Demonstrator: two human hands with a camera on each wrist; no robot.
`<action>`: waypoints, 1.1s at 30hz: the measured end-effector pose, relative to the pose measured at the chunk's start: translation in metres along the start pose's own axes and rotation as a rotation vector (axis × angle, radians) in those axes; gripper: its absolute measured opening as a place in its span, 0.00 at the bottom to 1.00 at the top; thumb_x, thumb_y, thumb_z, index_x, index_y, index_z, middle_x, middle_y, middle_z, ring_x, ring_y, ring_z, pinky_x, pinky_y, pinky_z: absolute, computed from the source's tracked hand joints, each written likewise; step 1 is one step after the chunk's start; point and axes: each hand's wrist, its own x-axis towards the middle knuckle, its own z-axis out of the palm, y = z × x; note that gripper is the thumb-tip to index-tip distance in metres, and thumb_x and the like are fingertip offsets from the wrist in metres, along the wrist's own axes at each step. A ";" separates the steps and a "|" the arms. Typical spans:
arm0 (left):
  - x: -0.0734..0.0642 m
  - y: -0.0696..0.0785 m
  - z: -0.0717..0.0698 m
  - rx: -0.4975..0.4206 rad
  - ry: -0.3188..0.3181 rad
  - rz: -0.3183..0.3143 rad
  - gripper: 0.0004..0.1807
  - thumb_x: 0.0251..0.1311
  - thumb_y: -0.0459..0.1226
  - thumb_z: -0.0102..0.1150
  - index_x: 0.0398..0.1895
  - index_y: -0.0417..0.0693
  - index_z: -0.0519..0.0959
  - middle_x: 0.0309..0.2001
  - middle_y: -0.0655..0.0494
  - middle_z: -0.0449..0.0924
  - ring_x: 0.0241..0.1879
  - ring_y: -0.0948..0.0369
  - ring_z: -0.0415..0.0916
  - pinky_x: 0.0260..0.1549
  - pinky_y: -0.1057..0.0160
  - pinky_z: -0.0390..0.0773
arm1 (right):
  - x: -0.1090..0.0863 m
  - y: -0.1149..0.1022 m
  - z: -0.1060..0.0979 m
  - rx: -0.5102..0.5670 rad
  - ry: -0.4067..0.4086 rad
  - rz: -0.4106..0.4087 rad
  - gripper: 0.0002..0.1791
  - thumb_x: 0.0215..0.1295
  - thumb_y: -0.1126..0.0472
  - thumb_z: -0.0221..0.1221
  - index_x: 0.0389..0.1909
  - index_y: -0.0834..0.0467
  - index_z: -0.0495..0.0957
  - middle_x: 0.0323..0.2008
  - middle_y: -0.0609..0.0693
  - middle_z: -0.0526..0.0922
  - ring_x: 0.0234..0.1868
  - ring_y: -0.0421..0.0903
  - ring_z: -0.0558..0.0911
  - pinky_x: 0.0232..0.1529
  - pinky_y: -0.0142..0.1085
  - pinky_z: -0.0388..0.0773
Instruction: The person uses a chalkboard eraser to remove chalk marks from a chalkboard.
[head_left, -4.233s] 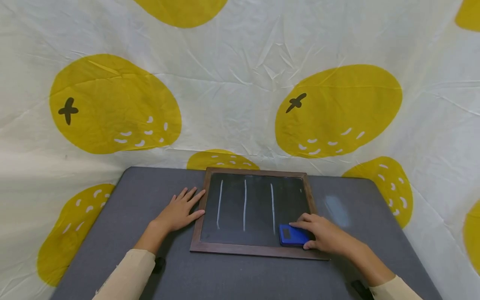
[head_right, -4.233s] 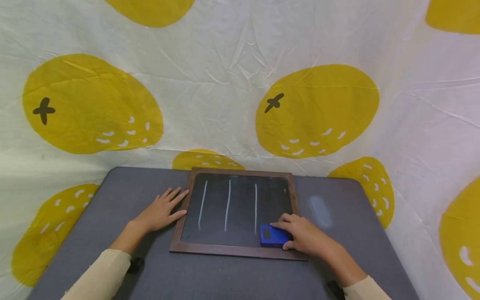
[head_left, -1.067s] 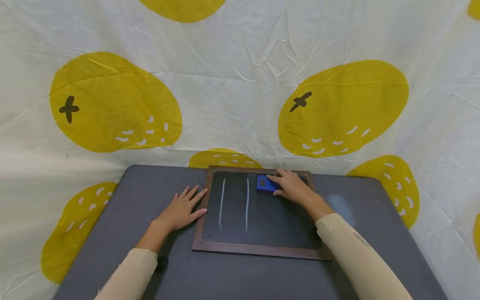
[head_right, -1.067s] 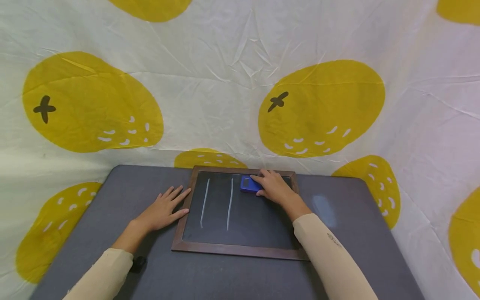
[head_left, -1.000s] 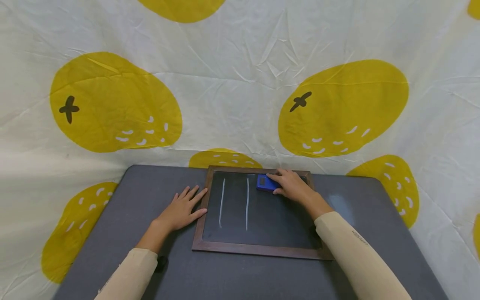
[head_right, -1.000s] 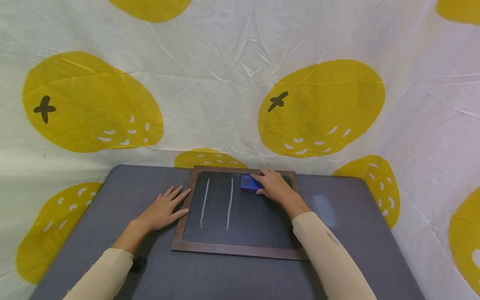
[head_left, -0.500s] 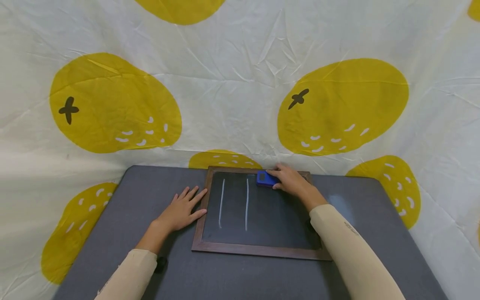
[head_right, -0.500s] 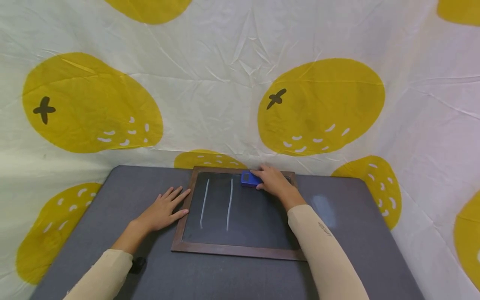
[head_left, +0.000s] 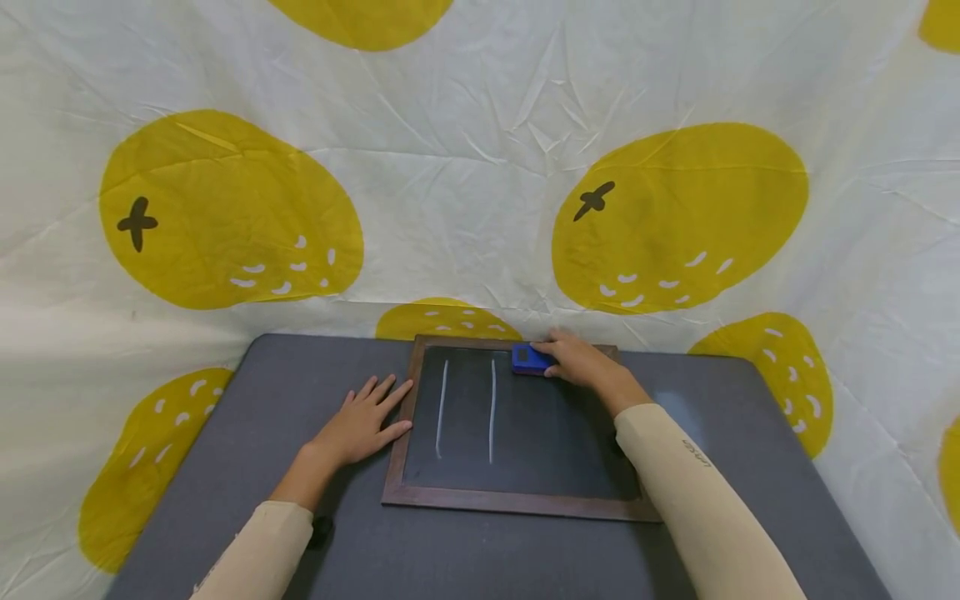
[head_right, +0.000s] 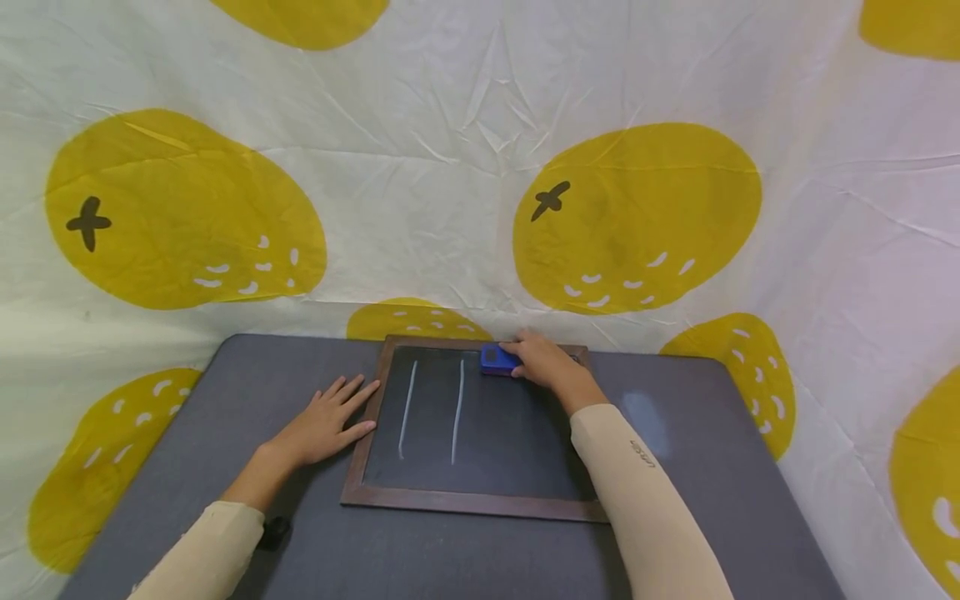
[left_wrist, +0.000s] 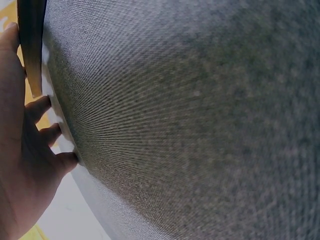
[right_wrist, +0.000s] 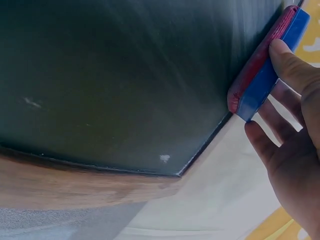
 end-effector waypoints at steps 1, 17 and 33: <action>0.000 0.000 0.000 0.000 -0.001 -0.001 0.41 0.73 0.64 0.49 0.84 0.62 0.54 0.81 0.43 0.54 0.80 0.35 0.48 0.69 0.24 0.54 | 0.000 0.000 0.000 -0.004 -0.002 0.002 0.33 0.68 0.59 0.68 0.72 0.61 0.72 0.57 0.62 0.76 0.53 0.55 0.77 0.58 0.52 0.77; -0.001 -0.001 0.000 -0.004 0.007 0.003 0.41 0.73 0.63 0.50 0.84 0.62 0.54 0.81 0.42 0.55 0.80 0.34 0.49 0.69 0.23 0.54 | -0.027 -0.014 0.011 0.008 -0.003 -0.015 0.33 0.68 0.57 0.69 0.72 0.60 0.73 0.59 0.62 0.78 0.55 0.57 0.79 0.58 0.53 0.78; -0.002 -0.001 0.001 -0.005 0.009 0.009 0.41 0.73 0.62 0.50 0.84 0.62 0.54 0.81 0.42 0.55 0.80 0.34 0.49 0.69 0.23 0.54 | -0.096 -0.044 0.028 0.009 0.079 -0.122 0.34 0.65 0.52 0.70 0.70 0.59 0.76 0.54 0.56 0.81 0.49 0.51 0.80 0.47 0.48 0.80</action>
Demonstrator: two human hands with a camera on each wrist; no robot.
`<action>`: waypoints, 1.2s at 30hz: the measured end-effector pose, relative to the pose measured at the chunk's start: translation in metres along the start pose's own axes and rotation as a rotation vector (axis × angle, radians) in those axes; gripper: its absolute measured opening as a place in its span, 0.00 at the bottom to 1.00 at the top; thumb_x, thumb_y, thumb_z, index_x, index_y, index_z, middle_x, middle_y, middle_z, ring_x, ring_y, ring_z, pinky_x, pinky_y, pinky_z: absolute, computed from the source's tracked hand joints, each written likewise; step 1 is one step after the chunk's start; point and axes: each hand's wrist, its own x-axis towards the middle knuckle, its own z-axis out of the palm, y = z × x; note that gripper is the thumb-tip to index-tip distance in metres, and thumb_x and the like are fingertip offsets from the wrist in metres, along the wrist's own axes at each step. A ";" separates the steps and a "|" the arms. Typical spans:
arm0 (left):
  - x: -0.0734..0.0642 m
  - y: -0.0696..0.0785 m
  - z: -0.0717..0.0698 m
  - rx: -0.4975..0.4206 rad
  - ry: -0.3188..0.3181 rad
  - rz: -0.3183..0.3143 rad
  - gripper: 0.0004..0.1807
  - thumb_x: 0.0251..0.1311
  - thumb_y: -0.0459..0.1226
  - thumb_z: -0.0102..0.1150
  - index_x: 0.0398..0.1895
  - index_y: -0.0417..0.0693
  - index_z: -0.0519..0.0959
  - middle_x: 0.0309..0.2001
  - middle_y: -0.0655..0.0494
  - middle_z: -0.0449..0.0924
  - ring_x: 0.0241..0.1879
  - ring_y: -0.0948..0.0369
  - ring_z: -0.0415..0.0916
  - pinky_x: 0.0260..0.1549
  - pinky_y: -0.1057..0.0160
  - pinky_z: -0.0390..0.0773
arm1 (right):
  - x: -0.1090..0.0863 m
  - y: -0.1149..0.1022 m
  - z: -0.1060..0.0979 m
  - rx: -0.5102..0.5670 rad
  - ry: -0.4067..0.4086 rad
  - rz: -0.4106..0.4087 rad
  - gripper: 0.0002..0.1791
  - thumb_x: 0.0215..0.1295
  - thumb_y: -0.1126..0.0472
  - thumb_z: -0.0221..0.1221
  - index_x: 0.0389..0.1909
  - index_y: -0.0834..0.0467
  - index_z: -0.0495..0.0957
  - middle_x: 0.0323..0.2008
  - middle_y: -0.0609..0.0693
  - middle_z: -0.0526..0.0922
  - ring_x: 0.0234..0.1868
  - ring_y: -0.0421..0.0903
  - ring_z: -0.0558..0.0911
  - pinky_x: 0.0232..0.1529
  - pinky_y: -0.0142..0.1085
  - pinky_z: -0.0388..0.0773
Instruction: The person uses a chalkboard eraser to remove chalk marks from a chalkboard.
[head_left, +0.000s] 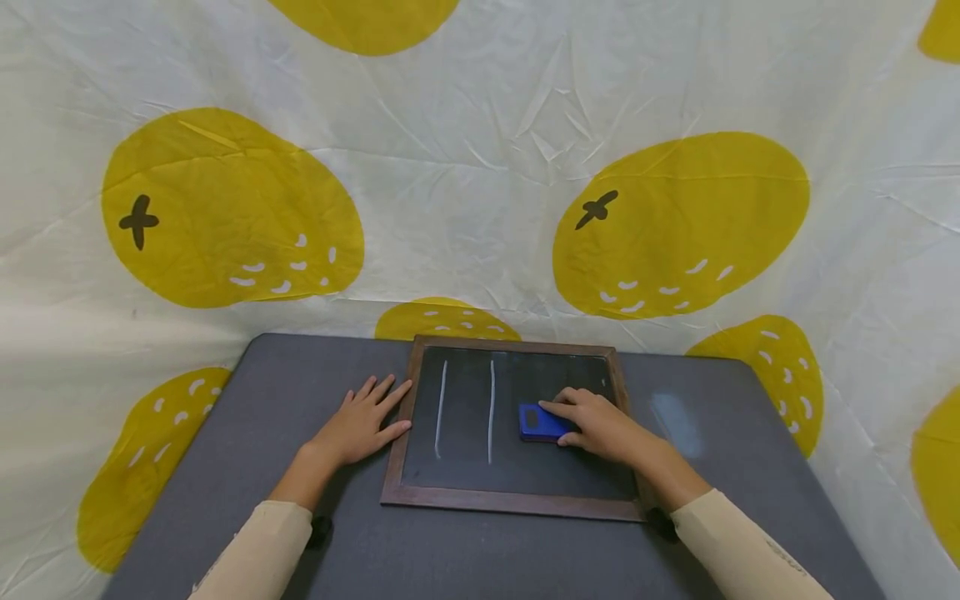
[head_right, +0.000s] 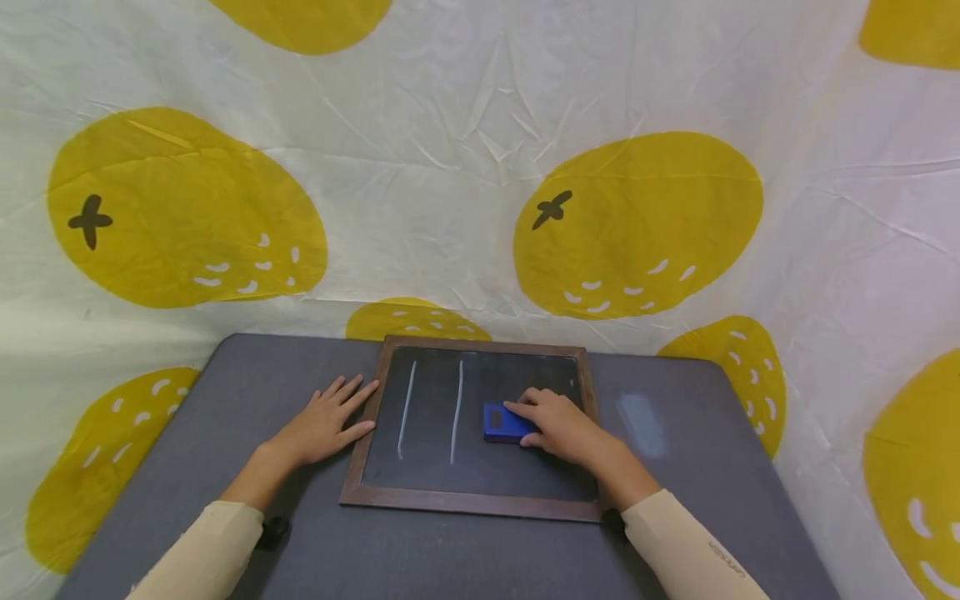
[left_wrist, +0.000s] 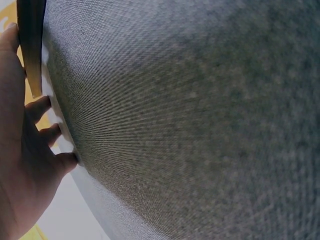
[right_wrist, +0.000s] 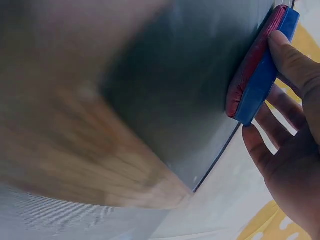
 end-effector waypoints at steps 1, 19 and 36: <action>0.000 0.000 0.000 -0.001 0.000 0.000 0.41 0.73 0.62 0.50 0.84 0.62 0.54 0.81 0.42 0.55 0.80 0.34 0.49 0.69 0.23 0.54 | -0.004 -0.003 0.001 0.000 0.001 -0.006 0.34 0.64 0.52 0.70 0.70 0.58 0.76 0.54 0.56 0.81 0.48 0.50 0.79 0.47 0.48 0.80; -0.001 0.000 -0.002 -0.006 -0.004 0.003 0.41 0.73 0.62 0.51 0.84 0.61 0.54 0.81 0.42 0.54 0.80 0.34 0.48 0.69 0.23 0.53 | -0.045 -0.045 0.018 0.014 0.052 -0.114 0.36 0.63 0.44 0.69 0.70 0.55 0.77 0.53 0.48 0.81 0.46 0.42 0.76 0.44 0.40 0.76; -0.003 0.002 -0.002 -0.006 -0.008 0.008 0.41 0.74 0.62 0.50 0.84 0.60 0.55 0.81 0.41 0.55 0.80 0.34 0.49 0.69 0.23 0.53 | -0.032 -0.045 0.012 -0.022 0.050 -0.069 0.35 0.65 0.45 0.68 0.70 0.55 0.76 0.49 0.48 0.79 0.41 0.41 0.71 0.41 0.37 0.72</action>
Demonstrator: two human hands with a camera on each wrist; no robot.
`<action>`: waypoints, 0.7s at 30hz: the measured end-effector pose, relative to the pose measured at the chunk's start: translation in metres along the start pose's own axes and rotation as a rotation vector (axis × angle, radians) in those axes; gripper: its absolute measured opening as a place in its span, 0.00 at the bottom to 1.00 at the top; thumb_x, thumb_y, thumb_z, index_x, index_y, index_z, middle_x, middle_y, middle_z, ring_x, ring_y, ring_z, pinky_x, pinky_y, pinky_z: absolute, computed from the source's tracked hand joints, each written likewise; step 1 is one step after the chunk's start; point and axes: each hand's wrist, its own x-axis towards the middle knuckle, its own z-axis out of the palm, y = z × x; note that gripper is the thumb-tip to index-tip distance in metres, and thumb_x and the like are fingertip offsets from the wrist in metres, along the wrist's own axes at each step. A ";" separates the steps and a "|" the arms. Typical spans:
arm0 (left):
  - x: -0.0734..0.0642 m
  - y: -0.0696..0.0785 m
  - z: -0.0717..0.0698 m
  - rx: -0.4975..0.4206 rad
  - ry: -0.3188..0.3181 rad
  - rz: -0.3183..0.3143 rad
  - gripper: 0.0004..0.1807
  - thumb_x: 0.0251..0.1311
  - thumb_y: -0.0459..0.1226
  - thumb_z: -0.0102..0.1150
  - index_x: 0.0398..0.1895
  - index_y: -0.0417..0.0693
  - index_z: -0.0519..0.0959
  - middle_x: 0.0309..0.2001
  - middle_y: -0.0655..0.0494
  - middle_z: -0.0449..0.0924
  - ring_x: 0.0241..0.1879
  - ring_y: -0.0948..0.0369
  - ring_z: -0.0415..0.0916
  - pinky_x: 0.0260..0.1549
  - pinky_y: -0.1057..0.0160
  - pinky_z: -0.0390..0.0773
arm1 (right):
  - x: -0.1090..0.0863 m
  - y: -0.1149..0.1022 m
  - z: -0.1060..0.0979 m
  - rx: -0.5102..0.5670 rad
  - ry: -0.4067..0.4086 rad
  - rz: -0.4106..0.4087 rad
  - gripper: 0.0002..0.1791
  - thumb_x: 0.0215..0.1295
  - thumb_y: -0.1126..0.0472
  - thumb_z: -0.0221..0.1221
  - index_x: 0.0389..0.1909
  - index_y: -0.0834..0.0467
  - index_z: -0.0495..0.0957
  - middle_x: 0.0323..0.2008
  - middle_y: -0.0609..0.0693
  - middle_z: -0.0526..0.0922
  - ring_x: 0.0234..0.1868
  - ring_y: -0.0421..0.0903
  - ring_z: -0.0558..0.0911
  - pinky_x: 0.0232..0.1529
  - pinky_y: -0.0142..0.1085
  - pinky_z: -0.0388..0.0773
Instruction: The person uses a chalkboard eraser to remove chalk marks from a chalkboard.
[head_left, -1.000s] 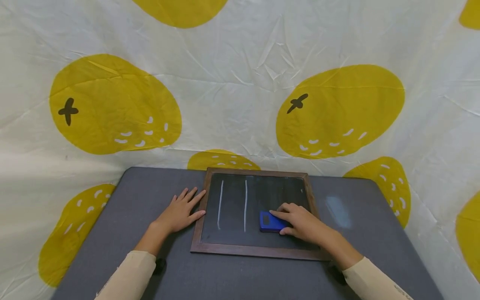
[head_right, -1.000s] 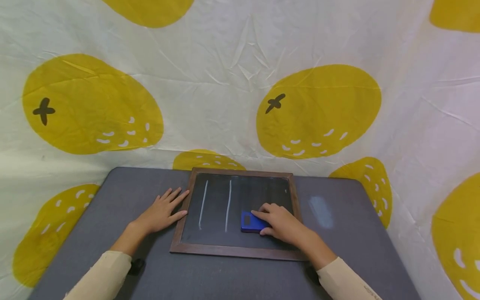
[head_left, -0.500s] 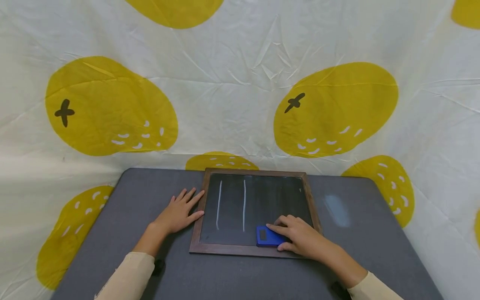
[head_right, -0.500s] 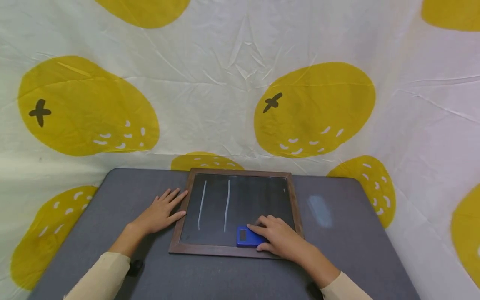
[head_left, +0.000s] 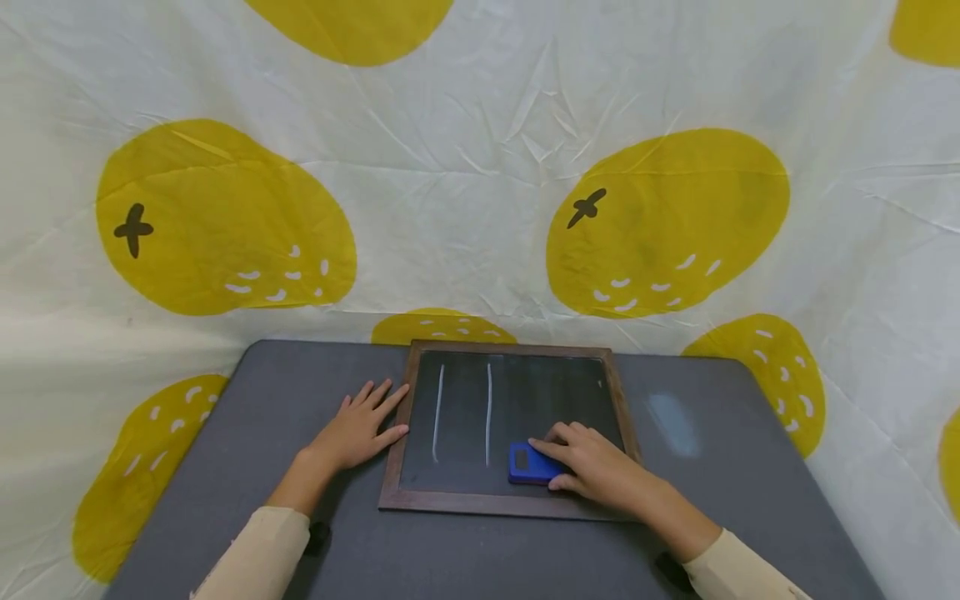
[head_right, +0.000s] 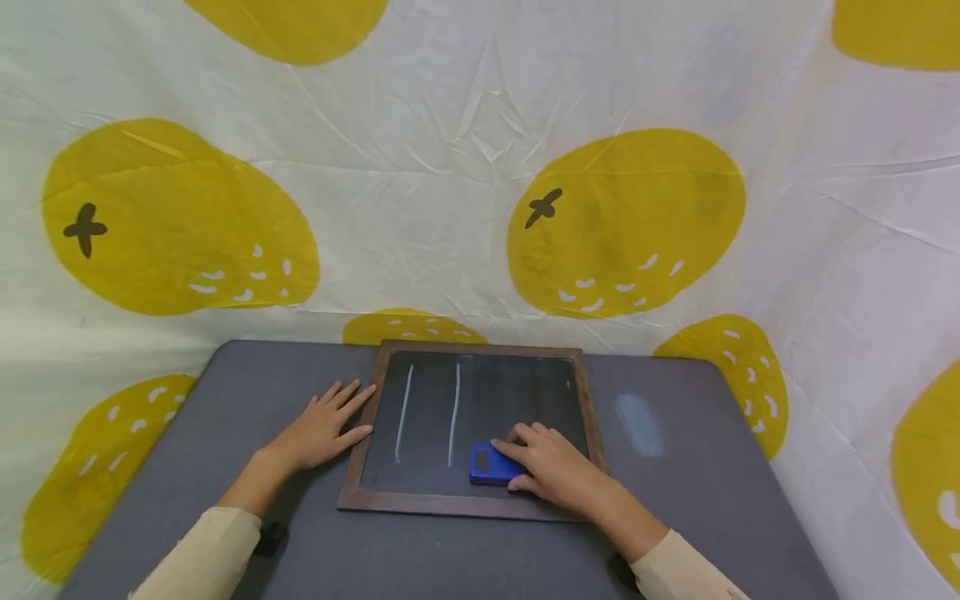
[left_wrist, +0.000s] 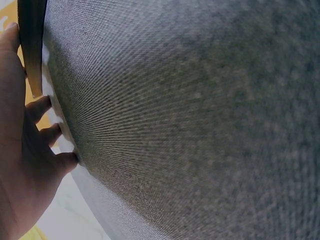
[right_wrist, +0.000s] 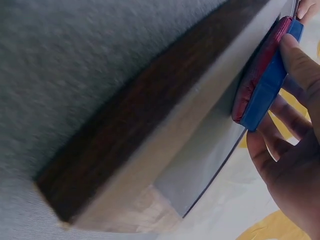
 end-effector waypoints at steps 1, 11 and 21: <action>0.000 0.000 0.000 -0.001 0.000 -0.002 0.41 0.74 0.62 0.50 0.84 0.60 0.55 0.81 0.41 0.55 0.80 0.34 0.49 0.69 0.23 0.53 | 0.002 0.001 0.000 -0.004 -0.002 0.002 0.35 0.65 0.45 0.68 0.70 0.56 0.77 0.49 0.49 0.79 0.41 0.41 0.71 0.41 0.36 0.72; -0.001 0.001 0.001 -0.001 0.006 -0.002 0.40 0.75 0.60 0.49 0.84 0.58 0.56 0.81 0.40 0.55 0.79 0.32 0.49 0.68 0.22 0.53 | 0.022 0.017 0.000 -0.022 -0.041 0.065 0.36 0.65 0.45 0.68 0.71 0.55 0.76 0.49 0.51 0.79 0.41 0.43 0.73 0.41 0.38 0.73; -0.002 0.002 0.000 0.008 0.017 0.001 0.39 0.75 0.59 0.51 0.83 0.57 0.57 0.80 0.39 0.56 0.79 0.32 0.50 0.68 0.23 0.54 | 0.052 0.040 -0.004 -0.016 -0.048 0.141 0.36 0.67 0.47 0.68 0.72 0.55 0.74 0.54 0.55 0.79 0.45 0.50 0.77 0.45 0.47 0.78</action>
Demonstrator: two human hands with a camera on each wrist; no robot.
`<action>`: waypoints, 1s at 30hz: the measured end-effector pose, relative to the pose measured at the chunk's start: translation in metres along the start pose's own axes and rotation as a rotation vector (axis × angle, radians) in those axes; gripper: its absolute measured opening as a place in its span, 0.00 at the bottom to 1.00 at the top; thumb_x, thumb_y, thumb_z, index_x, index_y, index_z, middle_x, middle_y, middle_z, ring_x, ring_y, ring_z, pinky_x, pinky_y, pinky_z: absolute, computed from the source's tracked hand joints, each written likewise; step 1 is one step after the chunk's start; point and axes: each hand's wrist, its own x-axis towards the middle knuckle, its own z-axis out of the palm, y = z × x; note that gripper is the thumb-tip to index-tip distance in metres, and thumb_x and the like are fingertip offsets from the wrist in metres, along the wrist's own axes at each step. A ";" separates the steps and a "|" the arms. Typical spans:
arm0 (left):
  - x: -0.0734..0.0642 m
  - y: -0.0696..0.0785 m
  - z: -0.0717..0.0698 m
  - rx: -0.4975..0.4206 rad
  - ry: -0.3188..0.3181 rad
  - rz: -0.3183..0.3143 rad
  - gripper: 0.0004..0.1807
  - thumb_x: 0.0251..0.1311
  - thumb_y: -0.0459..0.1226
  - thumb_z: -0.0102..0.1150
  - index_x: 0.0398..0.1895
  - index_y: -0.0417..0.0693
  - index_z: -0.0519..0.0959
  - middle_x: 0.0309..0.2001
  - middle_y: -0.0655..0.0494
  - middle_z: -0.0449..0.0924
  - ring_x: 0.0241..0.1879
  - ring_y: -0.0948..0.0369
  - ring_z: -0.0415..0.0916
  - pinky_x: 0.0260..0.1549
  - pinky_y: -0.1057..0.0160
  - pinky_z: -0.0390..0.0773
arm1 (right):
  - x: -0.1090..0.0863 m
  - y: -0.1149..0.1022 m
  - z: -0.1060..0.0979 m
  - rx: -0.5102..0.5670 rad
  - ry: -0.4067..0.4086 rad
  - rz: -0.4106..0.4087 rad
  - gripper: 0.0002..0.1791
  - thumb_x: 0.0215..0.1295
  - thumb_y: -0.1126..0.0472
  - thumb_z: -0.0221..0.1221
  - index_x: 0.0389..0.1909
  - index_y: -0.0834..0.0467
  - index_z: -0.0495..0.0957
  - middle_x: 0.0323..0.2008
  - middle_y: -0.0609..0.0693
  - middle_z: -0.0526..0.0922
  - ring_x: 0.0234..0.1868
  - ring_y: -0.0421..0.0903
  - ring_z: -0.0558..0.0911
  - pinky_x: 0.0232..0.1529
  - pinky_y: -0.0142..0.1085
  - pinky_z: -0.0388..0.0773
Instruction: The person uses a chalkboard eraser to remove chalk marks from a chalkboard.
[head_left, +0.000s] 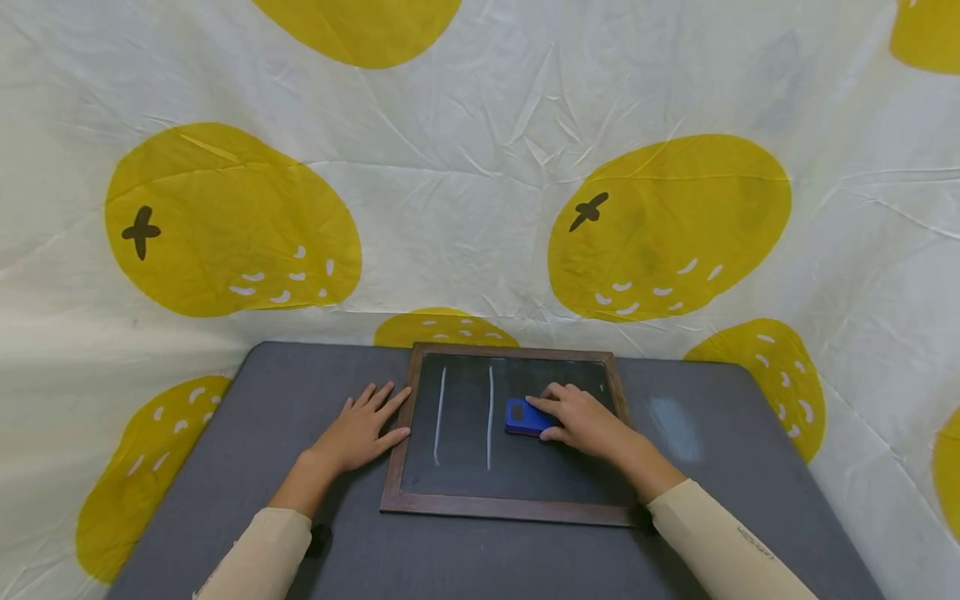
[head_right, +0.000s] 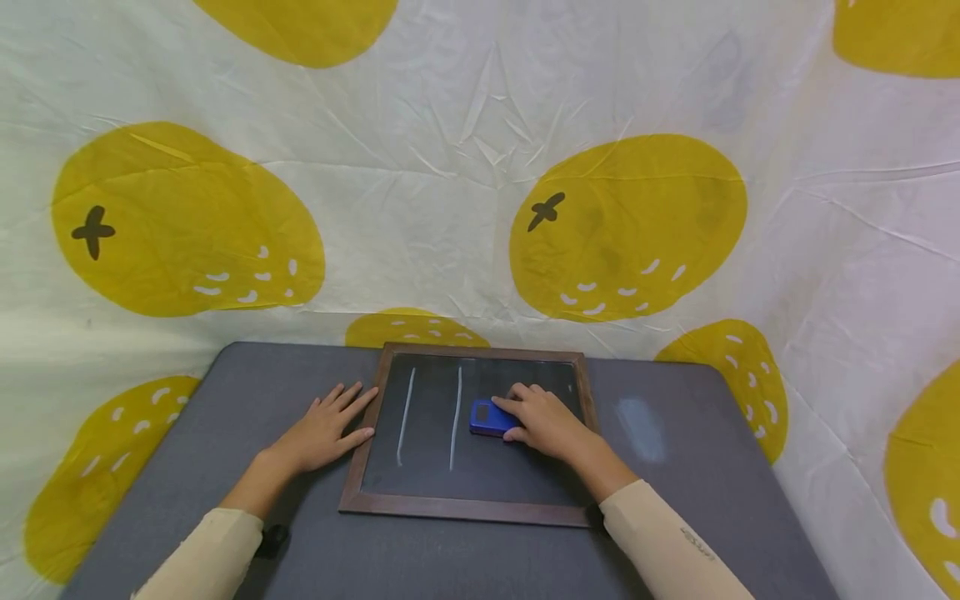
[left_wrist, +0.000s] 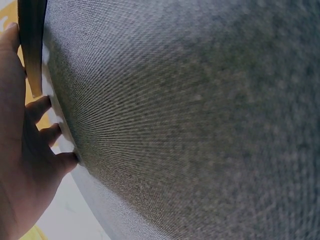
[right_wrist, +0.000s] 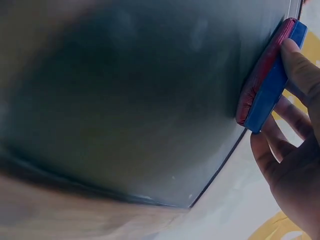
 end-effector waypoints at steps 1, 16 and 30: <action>0.000 0.000 0.000 0.001 0.001 0.001 0.39 0.75 0.59 0.51 0.83 0.57 0.57 0.80 0.39 0.56 0.79 0.32 0.50 0.68 0.23 0.54 | 0.004 0.002 0.000 0.000 -0.001 0.009 0.35 0.67 0.47 0.68 0.72 0.55 0.74 0.55 0.55 0.79 0.46 0.50 0.77 0.46 0.48 0.78; 0.001 -0.004 0.004 -0.009 -0.012 0.000 0.41 0.74 0.61 0.50 0.84 0.60 0.54 0.81 0.41 0.53 0.80 0.34 0.48 0.69 0.23 0.52 | 0.055 0.032 -0.004 0.018 -0.003 0.128 0.35 0.69 0.53 0.67 0.74 0.58 0.71 0.64 0.62 0.76 0.61 0.60 0.78 0.64 0.58 0.74; 0.000 -0.002 0.004 -0.012 0.014 0.020 0.40 0.75 0.61 0.49 0.83 0.55 0.57 0.80 0.38 0.55 0.78 0.31 0.49 0.67 0.21 0.54 | 0.070 0.042 -0.006 0.053 -0.029 0.150 0.34 0.72 0.57 0.65 0.76 0.57 0.69 0.63 0.62 0.74 0.58 0.58 0.75 0.65 0.56 0.72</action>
